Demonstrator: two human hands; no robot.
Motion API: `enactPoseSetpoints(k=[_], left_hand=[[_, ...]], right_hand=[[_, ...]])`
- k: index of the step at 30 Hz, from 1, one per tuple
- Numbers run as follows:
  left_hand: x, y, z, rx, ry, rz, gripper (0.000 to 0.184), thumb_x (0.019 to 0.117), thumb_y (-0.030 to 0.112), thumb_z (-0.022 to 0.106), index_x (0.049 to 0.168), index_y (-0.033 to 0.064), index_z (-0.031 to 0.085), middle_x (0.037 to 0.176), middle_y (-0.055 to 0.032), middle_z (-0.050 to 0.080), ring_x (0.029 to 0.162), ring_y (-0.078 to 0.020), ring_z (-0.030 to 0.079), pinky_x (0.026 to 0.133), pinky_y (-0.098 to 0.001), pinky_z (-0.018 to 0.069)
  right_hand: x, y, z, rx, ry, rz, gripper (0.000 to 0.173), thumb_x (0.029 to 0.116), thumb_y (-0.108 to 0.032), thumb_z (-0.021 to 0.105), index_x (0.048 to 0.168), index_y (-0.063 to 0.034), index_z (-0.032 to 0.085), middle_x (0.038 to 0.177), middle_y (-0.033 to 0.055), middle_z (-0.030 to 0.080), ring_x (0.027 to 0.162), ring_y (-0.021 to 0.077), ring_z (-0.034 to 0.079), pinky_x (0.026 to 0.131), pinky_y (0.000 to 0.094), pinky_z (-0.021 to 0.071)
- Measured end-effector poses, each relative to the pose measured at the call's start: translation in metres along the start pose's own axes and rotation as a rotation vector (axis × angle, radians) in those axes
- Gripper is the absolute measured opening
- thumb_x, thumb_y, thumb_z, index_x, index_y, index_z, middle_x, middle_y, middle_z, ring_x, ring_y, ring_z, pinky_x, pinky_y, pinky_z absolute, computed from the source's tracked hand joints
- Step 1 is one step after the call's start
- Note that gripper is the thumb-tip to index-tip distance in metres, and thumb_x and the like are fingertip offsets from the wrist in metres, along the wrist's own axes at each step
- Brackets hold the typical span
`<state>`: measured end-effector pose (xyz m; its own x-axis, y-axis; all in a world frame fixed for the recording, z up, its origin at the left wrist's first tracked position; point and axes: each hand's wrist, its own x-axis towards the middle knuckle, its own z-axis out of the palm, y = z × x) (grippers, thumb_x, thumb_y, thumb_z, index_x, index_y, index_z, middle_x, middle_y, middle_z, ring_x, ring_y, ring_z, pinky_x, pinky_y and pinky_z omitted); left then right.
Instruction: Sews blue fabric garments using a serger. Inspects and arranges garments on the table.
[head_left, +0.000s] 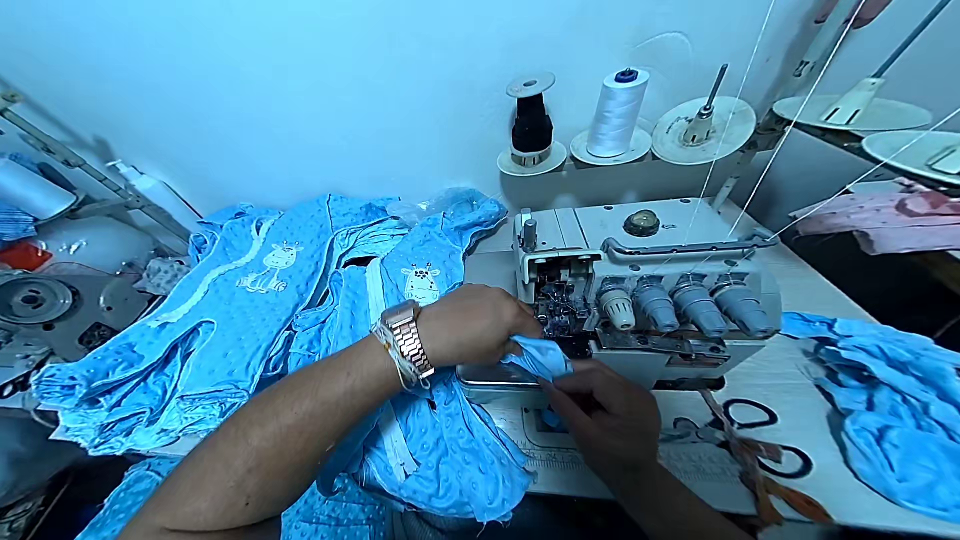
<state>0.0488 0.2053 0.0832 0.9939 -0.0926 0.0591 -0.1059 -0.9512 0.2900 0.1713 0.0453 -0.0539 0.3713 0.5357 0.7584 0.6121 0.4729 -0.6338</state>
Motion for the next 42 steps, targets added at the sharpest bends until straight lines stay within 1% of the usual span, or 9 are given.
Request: enactPoseSetpoints(k=[4,13,17,21,26,29,33,37,42], left_hand=[[-0.006,0.012,0.015,0.235,0.054,0.087,0.004,0.0835,0.004,0.074,0.084,0.0078,0.075,0.081,-0.0071,0.069,0.077,-0.0256,0.069,0.063,-0.0446,0.0531],[-0.012,0.033,0.026,0.381,0.156,0.056,0.009,0.0808,0.005,0.069,0.073,0.0085,0.07,0.068,-0.0034,0.062,0.067,-0.02,0.064,0.057,-0.037,0.0458],[-0.009,0.039,0.042,0.413,0.231,0.052,0.016,0.0835,0.006,0.067,0.068,0.0103,0.066,0.065,-0.0008,0.06,0.066,-0.0172,0.059,0.065,-0.0357,0.0419],[-0.014,0.026,0.033,0.189,0.248,0.026,0.013,0.083,0.007,0.068,0.083,0.0156,0.077,0.079,0.0051,0.07,0.093,-0.0179,0.066,0.101,-0.0533,0.0406],[-0.02,-0.019,0.007,-0.22,0.129,-0.147,0.021,0.0978,-0.005,0.055,0.107,-0.0028,0.074,0.101,-0.0134,0.073,0.097,-0.02,0.068,0.09,-0.0359,0.0538],[-0.017,-0.03,0.01,-0.291,0.127,-0.144,0.009,0.0932,-0.002,0.064,0.094,-0.005,0.072,0.091,-0.0115,0.068,0.082,-0.0113,0.063,0.076,-0.0248,0.0514],[-0.013,-0.028,0.02,-0.335,0.236,-0.014,0.01,0.088,0.004,0.074,0.08,-0.0016,0.074,0.087,-0.0081,0.068,0.082,-0.0074,0.061,0.072,-0.0201,0.0494],[-0.014,-0.021,0.021,-0.413,0.317,0.043,0.011,0.0902,0.005,0.071,0.083,-0.0034,0.075,0.098,-0.0095,0.071,0.1,-0.0093,0.063,0.089,-0.0215,0.0489],[-0.016,-0.021,0.023,-0.479,0.266,0.049,0.016,0.0948,0.006,0.061,0.087,-0.0033,0.072,0.09,-0.0049,0.068,0.095,-0.0069,0.058,0.086,-0.0214,0.0437]], right_hand=[[-0.014,0.006,0.0,-0.048,0.031,-0.116,0.017,0.0938,-0.013,0.068,0.08,-0.0038,0.065,0.094,0.0066,0.073,0.074,-0.0009,0.065,0.066,0.0089,0.0524],[0.007,0.008,0.0,0.023,-0.046,0.03,0.012,0.085,-0.011,0.066,0.075,-0.0057,0.063,0.088,0.0014,0.073,0.058,-0.0065,0.055,0.053,0.0069,0.0444],[0.011,0.015,0.002,0.165,-0.047,0.089,0.008,0.0878,-0.014,0.07,0.083,-0.0089,0.067,0.091,-0.0029,0.074,0.061,-0.0068,0.058,0.055,0.0081,0.0486],[0.007,0.017,0.003,0.177,-0.039,0.062,0.006,0.0925,-0.014,0.069,0.09,-0.009,0.072,0.095,-0.0025,0.074,0.071,-0.0049,0.062,0.063,0.0094,0.0517],[0.007,0.011,0.008,0.052,0.021,0.024,0.016,0.0941,-0.009,0.063,0.101,-0.0075,0.078,0.091,0.0013,0.07,0.075,-0.0026,0.062,0.067,0.0104,0.052],[0.008,0.003,0.008,-0.015,0.019,0.096,0.02,0.0938,-0.011,0.061,0.104,-0.0058,0.078,0.088,0.0006,0.067,0.064,-0.0056,0.054,0.058,0.0084,0.0468],[0.01,0.0,0.006,0.006,0.018,0.145,0.019,0.0916,-0.008,0.06,0.098,-0.0058,0.078,0.087,-0.0012,0.067,0.062,-0.0065,0.052,0.055,0.0079,0.0446],[0.017,-0.009,0.007,-0.05,-0.011,0.22,0.013,0.0863,-0.013,0.065,0.091,-0.0081,0.076,0.083,-0.004,0.066,0.054,-0.0068,0.043,0.048,0.0092,0.0364],[0.02,-0.011,0.013,-0.076,0.058,0.143,0.013,0.0848,-0.019,0.074,0.076,-0.0091,0.072,0.079,-0.0038,0.065,0.056,-0.0071,0.048,0.05,0.0078,0.0396]])
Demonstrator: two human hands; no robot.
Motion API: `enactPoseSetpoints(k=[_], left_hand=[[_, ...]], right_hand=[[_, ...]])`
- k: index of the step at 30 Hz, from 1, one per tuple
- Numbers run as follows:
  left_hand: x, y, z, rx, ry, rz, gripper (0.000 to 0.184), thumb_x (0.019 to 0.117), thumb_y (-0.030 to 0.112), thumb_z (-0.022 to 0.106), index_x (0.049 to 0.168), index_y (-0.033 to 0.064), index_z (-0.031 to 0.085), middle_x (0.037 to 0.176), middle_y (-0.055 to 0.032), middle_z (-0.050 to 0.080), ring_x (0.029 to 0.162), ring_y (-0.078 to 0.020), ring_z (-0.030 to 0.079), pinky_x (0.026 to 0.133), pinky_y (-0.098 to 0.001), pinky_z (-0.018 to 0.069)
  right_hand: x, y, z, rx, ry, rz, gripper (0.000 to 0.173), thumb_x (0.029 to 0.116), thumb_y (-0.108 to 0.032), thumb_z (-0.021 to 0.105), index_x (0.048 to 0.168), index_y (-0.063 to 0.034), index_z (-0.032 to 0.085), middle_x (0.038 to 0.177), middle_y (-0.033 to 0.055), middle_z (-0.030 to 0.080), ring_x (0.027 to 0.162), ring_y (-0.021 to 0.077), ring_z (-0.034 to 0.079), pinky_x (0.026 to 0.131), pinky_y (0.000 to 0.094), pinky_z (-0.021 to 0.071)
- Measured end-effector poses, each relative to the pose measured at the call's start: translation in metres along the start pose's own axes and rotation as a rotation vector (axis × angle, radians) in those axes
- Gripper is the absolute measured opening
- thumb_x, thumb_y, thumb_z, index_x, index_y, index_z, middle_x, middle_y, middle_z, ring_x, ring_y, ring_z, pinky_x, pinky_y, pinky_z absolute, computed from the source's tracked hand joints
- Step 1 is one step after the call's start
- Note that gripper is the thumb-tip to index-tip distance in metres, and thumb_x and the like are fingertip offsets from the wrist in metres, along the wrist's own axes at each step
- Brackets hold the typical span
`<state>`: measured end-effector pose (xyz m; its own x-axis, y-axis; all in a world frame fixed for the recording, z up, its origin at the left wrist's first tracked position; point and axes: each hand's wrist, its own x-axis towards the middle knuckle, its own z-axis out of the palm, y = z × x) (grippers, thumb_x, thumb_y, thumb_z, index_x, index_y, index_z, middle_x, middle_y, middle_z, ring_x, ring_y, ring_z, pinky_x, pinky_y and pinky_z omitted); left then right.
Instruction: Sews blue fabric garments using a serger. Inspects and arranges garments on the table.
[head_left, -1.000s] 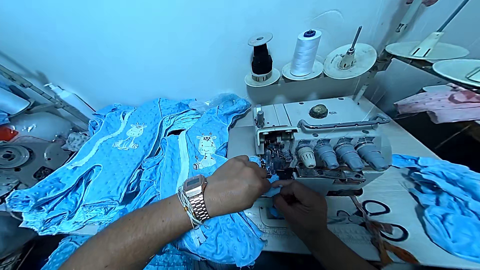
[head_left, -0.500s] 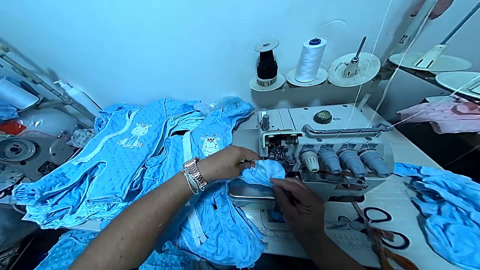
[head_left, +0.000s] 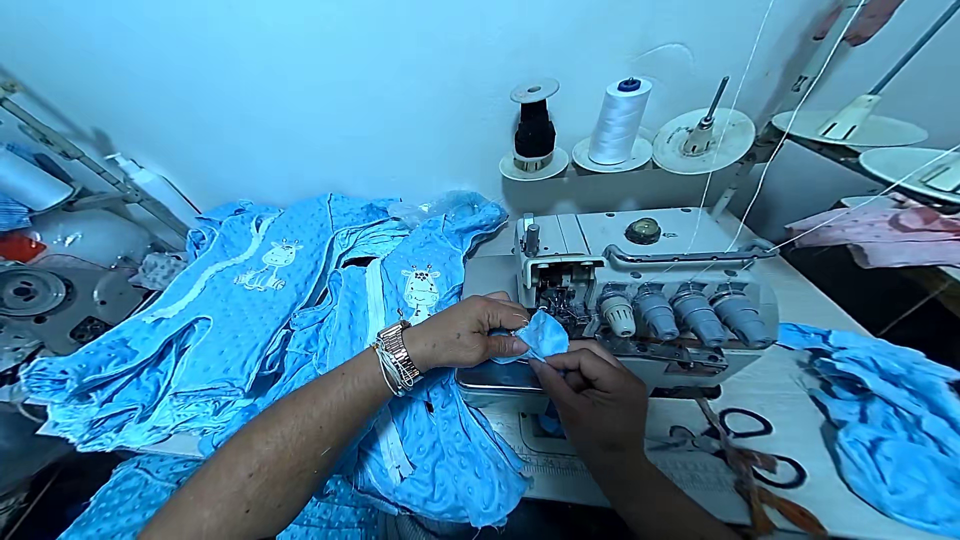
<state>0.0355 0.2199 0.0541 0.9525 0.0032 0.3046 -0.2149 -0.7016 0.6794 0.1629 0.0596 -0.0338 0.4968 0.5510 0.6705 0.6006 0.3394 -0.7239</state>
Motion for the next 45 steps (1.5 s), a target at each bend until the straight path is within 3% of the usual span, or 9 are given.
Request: enactPoseSetpoints(k=[6,16,24,26,31,35,38,43,45], left_hand=[[0.001,0.006,0.022,0.328,-0.097,0.115,0.022,0.0914,0.016,0.059,0.074,0.008,0.071,0.074,0.0013,0.063,0.084,-0.0154,0.057,0.076,-0.0356,0.0406],[-0.016,0.018,0.04,0.659,0.008,0.158,0.018,0.0915,0.012,0.059,0.077,0.0081,0.069,0.075,-0.0032,0.058,0.076,-0.0191,0.06,0.063,-0.0329,0.0469],[-0.012,0.03,0.033,0.737,0.128,-0.197,0.009,0.0919,0.002,0.067,0.095,0.003,0.075,0.087,-0.0112,0.065,0.082,-0.027,0.067,0.067,-0.0406,0.0567],[-0.008,0.027,0.029,0.672,0.122,-0.155,0.009,0.0918,0.003,0.067,0.092,0.0036,0.076,0.086,-0.0103,0.064,0.078,-0.0245,0.066,0.064,-0.0389,0.0558],[-0.004,0.012,0.016,0.32,0.155,0.006,0.01,0.0928,0.005,0.069,0.091,0.0029,0.079,0.092,-0.0075,0.068,0.087,-0.0123,0.065,0.076,-0.0252,0.0544],[0.001,0.007,0.009,0.244,0.105,0.093,0.008,0.0907,0.001,0.07,0.088,-0.0011,0.077,0.096,-0.0115,0.073,0.095,-0.0139,0.069,0.085,-0.0257,0.0559],[0.004,0.003,0.006,0.197,0.032,0.133,0.01,0.0921,-0.002,0.066,0.091,-0.0029,0.076,0.096,-0.0127,0.074,0.096,-0.0164,0.07,0.088,-0.0288,0.0559],[0.002,-0.001,0.008,0.124,-0.001,0.104,0.012,0.094,-0.002,0.062,0.092,-0.0037,0.074,0.09,-0.0115,0.072,0.086,-0.0136,0.068,0.08,-0.0272,0.0545],[0.002,-0.003,0.01,0.118,0.01,0.102,0.012,0.0944,-0.002,0.062,0.091,-0.0038,0.073,0.086,-0.0104,0.07,0.083,-0.0125,0.066,0.077,-0.0264,0.0532]], right_hand=[[-0.03,0.019,-0.004,0.068,0.005,-0.218,0.016,0.09,-0.012,0.07,0.077,-0.0047,0.066,0.082,0.0027,0.069,0.068,-0.0021,0.062,0.06,0.009,0.0505],[-0.015,0.023,-0.009,0.081,-0.048,-0.194,0.006,0.0865,-0.009,0.068,0.085,-0.0059,0.073,0.084,0.0024,0.07,0.066,-0.0024,0.06,0.058,0.0097,0.0489],[-0.011,0.019,0.001,-0.069,-0.004,-0.179,0.017,0.0894,-0.01,0.063,0.09,-0.0036,0.079,0.09,0.0068,0.073,0.071,-0.0006,0.063,0.062,0.0112,0.0509],[-0.014,0.016,0.002,-0.071,0.014,-0.156,0.018,0.0915,-0.011,0.062,0.089,-0.0023,0.078,0.091,0.0071,0.071,0.072,-0.001,0.062,0.064,0.0104,0.0509],[-0.011,0.007,0.002,-0.211,0.019,-0.087,0.019,0.0899,-0.015,0.061,0.089,-0.0034,0.076,0.085,0.004,0.063,0.058,-0.002,0.048,0.051,0.0112,0.0403],[-0.005,-0.001,0.002,-0.435,-0.003,-0.117,0.027,0.0916,-0.032,0.068,0.084,-0.0075,0.076,0.095,0.0107,0.062,0.071,0.0114,0.059,0.055,0.022,0.0466],[-0.001,0.001,0.004,-0.47,0.002,-0.185,0.022,0.0913,-0.024,0.066,0.079,-0.0071,0.075,0.106,0.017,0.066,0.073,0.0176,0.064,0.053,0.0284,0.0494],[0.004,0.017,0.001,-0.214,-0.034,-0.281,0.024,0.0893,-0.019,0.068,0.069,-0.0057,0.069,0.126,0.0183,0.067,0.089,0.0089,0.066,0.069,0.0194,0.0527],[0.007,0.018,-0.002,-0.193,-0.078,-0.293,0.024,0.0902,-0.018,0.066,0.07,-0.0047,0.069,0.121,0.0168,0.069,0.081,0.0066,0.064,0.064,0.0186,0.0517]])
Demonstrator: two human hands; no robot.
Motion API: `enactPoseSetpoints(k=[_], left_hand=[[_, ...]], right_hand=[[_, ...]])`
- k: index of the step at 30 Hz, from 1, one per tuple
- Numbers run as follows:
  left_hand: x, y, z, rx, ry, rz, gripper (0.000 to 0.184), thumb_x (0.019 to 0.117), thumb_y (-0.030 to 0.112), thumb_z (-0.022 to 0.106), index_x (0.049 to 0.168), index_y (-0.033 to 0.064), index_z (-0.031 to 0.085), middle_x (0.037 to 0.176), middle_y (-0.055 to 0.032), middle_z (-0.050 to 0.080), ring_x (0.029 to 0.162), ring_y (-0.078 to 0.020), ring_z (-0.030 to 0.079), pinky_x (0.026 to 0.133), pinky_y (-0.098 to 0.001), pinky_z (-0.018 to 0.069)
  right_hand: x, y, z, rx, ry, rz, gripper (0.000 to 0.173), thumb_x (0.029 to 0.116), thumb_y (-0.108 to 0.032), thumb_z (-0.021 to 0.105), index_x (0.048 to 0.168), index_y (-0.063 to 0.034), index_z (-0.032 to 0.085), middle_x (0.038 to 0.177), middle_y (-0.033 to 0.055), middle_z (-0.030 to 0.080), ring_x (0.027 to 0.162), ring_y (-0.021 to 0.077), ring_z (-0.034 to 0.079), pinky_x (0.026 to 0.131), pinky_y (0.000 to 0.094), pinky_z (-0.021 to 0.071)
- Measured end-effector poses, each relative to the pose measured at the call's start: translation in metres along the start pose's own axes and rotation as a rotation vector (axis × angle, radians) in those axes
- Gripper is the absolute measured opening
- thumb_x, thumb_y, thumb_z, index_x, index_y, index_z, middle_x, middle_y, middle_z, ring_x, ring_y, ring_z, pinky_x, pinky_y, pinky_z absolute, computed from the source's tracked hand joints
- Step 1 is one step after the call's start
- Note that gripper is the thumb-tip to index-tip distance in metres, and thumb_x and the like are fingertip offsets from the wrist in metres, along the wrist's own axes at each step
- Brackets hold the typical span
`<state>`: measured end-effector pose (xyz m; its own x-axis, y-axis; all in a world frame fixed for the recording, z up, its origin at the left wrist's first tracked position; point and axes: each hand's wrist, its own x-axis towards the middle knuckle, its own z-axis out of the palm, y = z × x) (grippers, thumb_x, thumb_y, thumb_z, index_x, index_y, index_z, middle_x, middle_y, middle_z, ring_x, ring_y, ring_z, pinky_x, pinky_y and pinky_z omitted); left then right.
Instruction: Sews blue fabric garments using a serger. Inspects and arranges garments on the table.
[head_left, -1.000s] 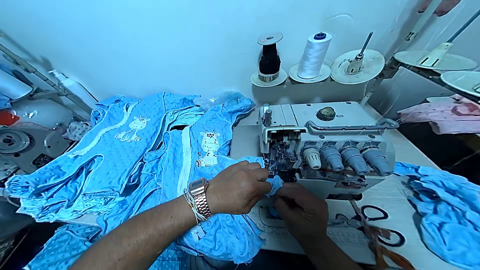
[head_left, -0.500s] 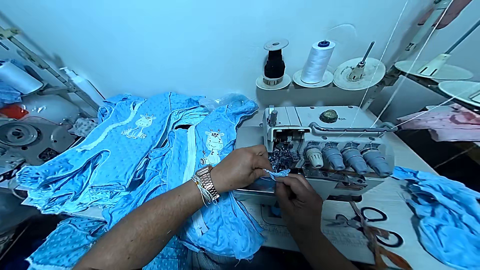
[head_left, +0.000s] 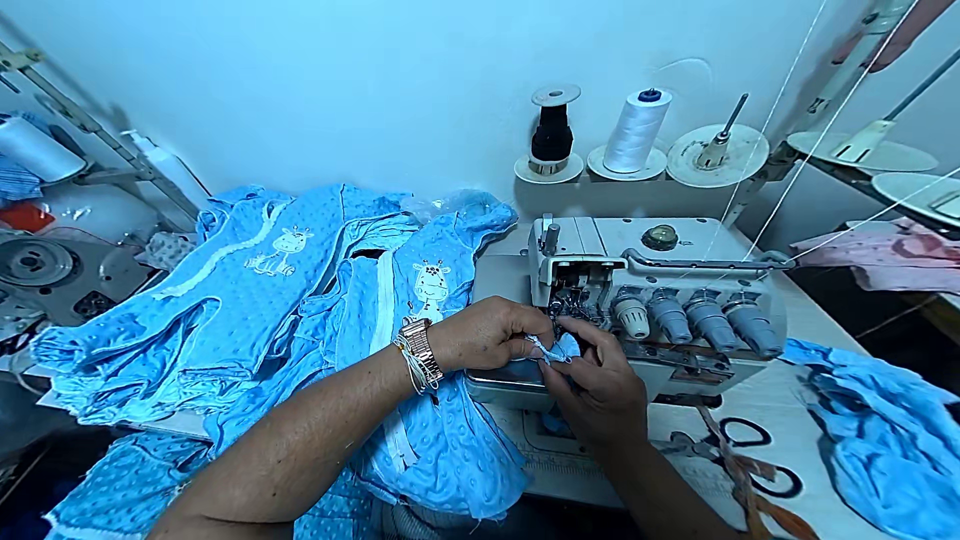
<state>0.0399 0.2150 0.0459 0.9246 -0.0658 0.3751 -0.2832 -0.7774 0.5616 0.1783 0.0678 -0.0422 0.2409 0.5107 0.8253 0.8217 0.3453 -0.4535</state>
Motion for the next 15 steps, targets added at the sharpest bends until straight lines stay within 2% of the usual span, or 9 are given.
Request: enactPoseSetpoints(k=[3,5,7,10,12,15], left_hand=[[-0.001,-0.001,0.005,0.003,0.01,-0.031,0.011,0.0961,0.0,0.061,0.092,-0.0035,0.07,0.085,-0.0098,0.068,0.082,-0.0128,0.064,0.076,-0.027,0.0517],[-0.004,-0.001,0.011,0.01,0.035,-0.028,0.012,0.0975,0.003,0.06,0.092,-0.0031,0.07,0.085,-0.0097,0.067,0.081,-0.014,0.063,0.075,-0.0286,0.0515],[-0.009,0.003,0.019,0.07,0.077,-0.005,0.014,0.0972,0.004,0.059,0.09,-0.002,0.07,0.085,-0.0092,0.067,0.082,-0.0157,0.064,0.076,-0.0307,0.0522],[-0.021,0.012,0.035,0.296,0.142,0.054,0.017,0.0968,0.007,0.059,0.089,0.0019,0.074,0.081,-0.0068,0.067,0.078,-0.0184,0.065,0.07,-0.0357,0.0508],[-0.026,0.013,0.045,0.376,0.204,0.099,0.019,0.0968,0.007,0.057,0.087,0.0033,0.073,0.077,-0.0057,0.064,0.074,-0.0175,0.062,0.066,-0.0331,0.0484],[-0.025,0.016,0.053,0.448,0.254,0.1,0.018,0.0947,0.004,0.057,0.085,0.0047,0.073,0.076,-0.0051,0.064,0.073,-0.0167,0.062,0.065,-0.0315,0.048]], right_hand=[[-0.001,0.0,-0.002,-0.007,-0.034,0.014,0.024,0.0912,-0.016,0.063,0.071,-0.005,0.068,0.094,0.0082,0.065,0.065,0.0023,0.055,0.054,0.0141,0.0447],[-0.006,0.002,-0.003,0.029,-0.011,0.004,0.023,0.0903,-0.015,0.063,0.07,-0.0046,0.064,0.087,0.0071,0.067,0.063,0.0013,0.056,0.053,0.0127,0.0443],[-0.011,0.006,-0.006,0.075,0.008,-0.026,0.02,0.0902,-0.013,0.064,0.072,-0.0034,0.063,0.085,0.0078,0.07,0.065,0.0017,0.059,0.056,0.012,0.0462],[-0.013,0.014,-0.015,0.173,-0.024,-0.063,0.014,0.091,-0.013,0.066,0.08,-0.0048,0.064,0.087,0.0058,0.071,0.071,-0.0002,0.064,0.061,0.0097,0.0506],[-0.012,0.016,-0.018,0.206,-0.038,-0.059,0.01,0.0882,-0.011,0.068,0.08,-0.0047,0.066,0.087,0.0047,0.072,0.07,-0.0019,0.063,0.061,0.0085,0.0495],[-0.01,0.016,-0.018,0.203,-0.029,-0.057,0.008,0.0877,-0.01,0.067,0.081,-0.0042,0.068,0.088,0.0048,0.073,0.069,-0.0024,0.063,0.061,0.0085,0.0492]])
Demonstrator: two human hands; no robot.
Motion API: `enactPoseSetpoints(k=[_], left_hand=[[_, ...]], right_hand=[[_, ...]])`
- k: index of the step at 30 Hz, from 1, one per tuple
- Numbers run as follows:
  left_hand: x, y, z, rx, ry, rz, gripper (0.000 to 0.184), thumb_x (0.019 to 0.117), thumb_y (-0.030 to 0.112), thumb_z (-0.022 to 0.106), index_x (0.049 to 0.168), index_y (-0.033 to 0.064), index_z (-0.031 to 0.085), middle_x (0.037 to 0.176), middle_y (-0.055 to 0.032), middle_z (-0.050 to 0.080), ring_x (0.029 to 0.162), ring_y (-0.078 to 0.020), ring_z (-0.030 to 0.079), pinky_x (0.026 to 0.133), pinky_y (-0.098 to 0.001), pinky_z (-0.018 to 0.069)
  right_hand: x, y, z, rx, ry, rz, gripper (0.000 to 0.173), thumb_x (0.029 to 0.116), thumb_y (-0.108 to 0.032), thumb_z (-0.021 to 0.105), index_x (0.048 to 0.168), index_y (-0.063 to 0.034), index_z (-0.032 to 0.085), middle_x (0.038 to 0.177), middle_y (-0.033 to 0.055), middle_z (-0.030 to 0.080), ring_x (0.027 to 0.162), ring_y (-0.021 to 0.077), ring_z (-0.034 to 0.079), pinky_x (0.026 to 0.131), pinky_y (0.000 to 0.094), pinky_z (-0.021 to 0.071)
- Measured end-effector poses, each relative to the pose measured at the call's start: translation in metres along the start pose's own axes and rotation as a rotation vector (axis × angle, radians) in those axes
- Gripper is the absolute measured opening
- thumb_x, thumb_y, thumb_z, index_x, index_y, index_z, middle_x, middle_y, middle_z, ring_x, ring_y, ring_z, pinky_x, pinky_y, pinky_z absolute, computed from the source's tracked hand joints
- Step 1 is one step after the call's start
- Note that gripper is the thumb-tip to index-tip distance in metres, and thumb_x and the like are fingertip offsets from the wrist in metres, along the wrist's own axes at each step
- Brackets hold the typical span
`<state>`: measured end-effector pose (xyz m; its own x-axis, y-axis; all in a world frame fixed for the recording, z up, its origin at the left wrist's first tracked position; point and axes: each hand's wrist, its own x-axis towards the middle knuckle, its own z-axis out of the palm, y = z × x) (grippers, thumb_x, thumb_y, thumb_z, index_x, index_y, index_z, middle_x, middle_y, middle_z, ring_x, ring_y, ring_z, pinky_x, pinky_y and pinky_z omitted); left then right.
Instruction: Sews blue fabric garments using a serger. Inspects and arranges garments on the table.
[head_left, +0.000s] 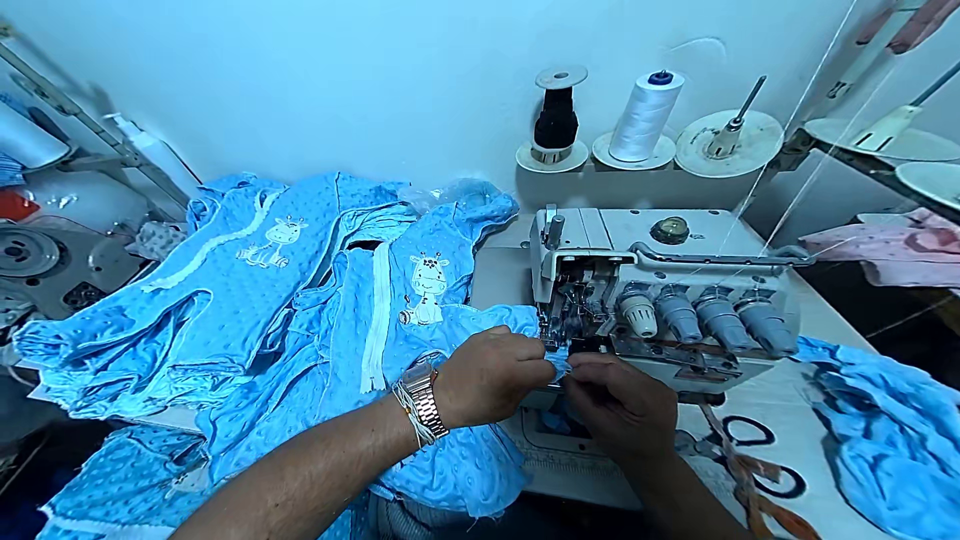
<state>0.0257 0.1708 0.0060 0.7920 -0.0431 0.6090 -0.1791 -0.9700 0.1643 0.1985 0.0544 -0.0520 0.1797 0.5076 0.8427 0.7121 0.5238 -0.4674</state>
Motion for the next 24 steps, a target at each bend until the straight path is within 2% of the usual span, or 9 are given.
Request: enactPoseSetpoints(k=[6,9,11,13,16,17,19,20,24], left_hand=[[0.008,0.003,0.01,0.142,0.038,0.017,0.013,0.087,0.0,0.061,0.08,0.005,0.071,0.072,-0.0054,0.062,0.067,-0.0185,0.062,0.058,-0.0326,0.047],[0.011,-0.001,0.007,0.096,0.033,-0.036,0.013,0.09,0.003,0.063,0.082,0.0035,0.073,0.073,-0.0056,0.064,0.069,-0.0185,0.063,0.061,-0.0331,0.0498],[0.014,-0.004,0.0,0.011,0.019,-0.095,0.012,0.0909,0.004,0.065,0.086,0.0016,0.075,0.074,-0.0065,0.065,0.07,-0.0186,0.063,0.064,-0.0336,0.0515],[0.018,-0.007,-0.01,-0.049,-0.019,-0.123,0.012,0.0916,0.005,0.065,0.088,0.0012,0.076,0.075,-0.007,0.065,0.07,-0.0181,0.064,0.065,-0.033,0.0526],[0.025,-0.016,-0.016,-0.082,-0.071,-0.048,0.013,0.0922,0.003,0.064,0.086,0.0005,0.075,0.075,-0.0088,0.065,0.072,-0.0199,0.065,0.065,-0.0338,0.0539],[0.028,-0.018,-0.018,-0.074,-0.093,-0.016,0.013,0.0919,0.002,0.064,0.084,0.0006,0.073,0.076,-0.0094,0.065,0.072,-0.0207,0.065,0.065,-0.0346,0.0537],[0.032,-0.017,-0.023,-0.036,-0.144,0.016,0.013,0.0911,0.001,0.063,0.084,0.001,0.074,0.077,-0.0099,0.066,0.074,-0.0222,0.067,0.066,-0.0359,0.0541],[0.034,-0.016,-0.024,-0.02,-0.159,0.015,0.013,0.0911,0.001,0.064,0.086,0.0013,0.075,0.077,-0.0099,0.066,0.074,-0.0224,0.067,0.066,-0.0362,0.0545],[0.034,-0.013,-0.024,-0.026,-0.149,-0.064,0.011,0.0914,0.001,0.065,0.087,0.0009,0.075,0.079,-0.0098,0.067,0.074,-0.0211,0.068,0.065,-0.0353,0.056]], right_hand=[[0.003,-0.005,0.004,-0.13,0.034,0.106,0.01,0.0874,-0.012,0.062,0.082,-0.0041,0.066,0.084,0.0036,0.069,0.06,-0.0029,0.053,0.053,0.0094,0.0425],[0.007,-0.018,0.004,-0.412,0.032,0.114,0.021,0.0904,-0.015,0.058,0.094,-0.0015,0.073,0.083,0.0097,0.069,0.052,0.0101,0.053,0.044,0.0237,0.0418],[0.01,-0.024,0.001,-0.413,0.039,0.105,0.027,0.0907,-0.016,0.06,0.11,-0.0004,0.071,0.1,0.0148,0.068,0.061,0.0121,0.057,0.048,0.0234,0.0452],[0.013,-0.024,-0.002,-0.268,0.034,0.106,0.031,0.0896,-0.018,0.063,0.117,-0.0038,0.065,0.112,0.0115,0.066,0.066,0.0042,0.054,0.053,0.0147,0.044],[0.015,-0.017,-0.001,-0.139,-0.113,0.091,0.036,0.0906,-0.017,0.063,0.126,-0.0082,0.064,0.124,0.0079,0.068,0.061,0.0011,0.054,0.052,0.0161,0.0453],[0.016,-0.016,0.002,-0.159,-0.141,0.082,0.036,0.0918,-0.016,0.062,0.127,-0.008,0.064,0.118,0.0071,0.069,0.059,0.0027,0.053,0.051,0.0178,0.0449],[0.02,-0.015,0.007,-0.234,-0.124,0.066,0.032,0.0926,-0.016,0.06,0.122,-0.0041,0.066,0.087,0.0055,0.066,0.053,0.0092,0.05,0.047,0.0232,0.0429],[0.021,-0.015,0.008,-0.266,-0.106,0.07,0.03,0.0926,-0.015,0.06,0.12,-0.0032,0.066,0.078,0.0044,0.064,0.052,0.0103,0.049,0.046,0.024,0.0424],[0.015,-0.016,0.014,-0.31,-0.003,0.138,0.023,0.0921,-0.015,0.063,0.111,-0.0034,0.065,0.076,0.0027,0.068,0.051,0.0074,0.049,0.046,0.0217,0.0405]])
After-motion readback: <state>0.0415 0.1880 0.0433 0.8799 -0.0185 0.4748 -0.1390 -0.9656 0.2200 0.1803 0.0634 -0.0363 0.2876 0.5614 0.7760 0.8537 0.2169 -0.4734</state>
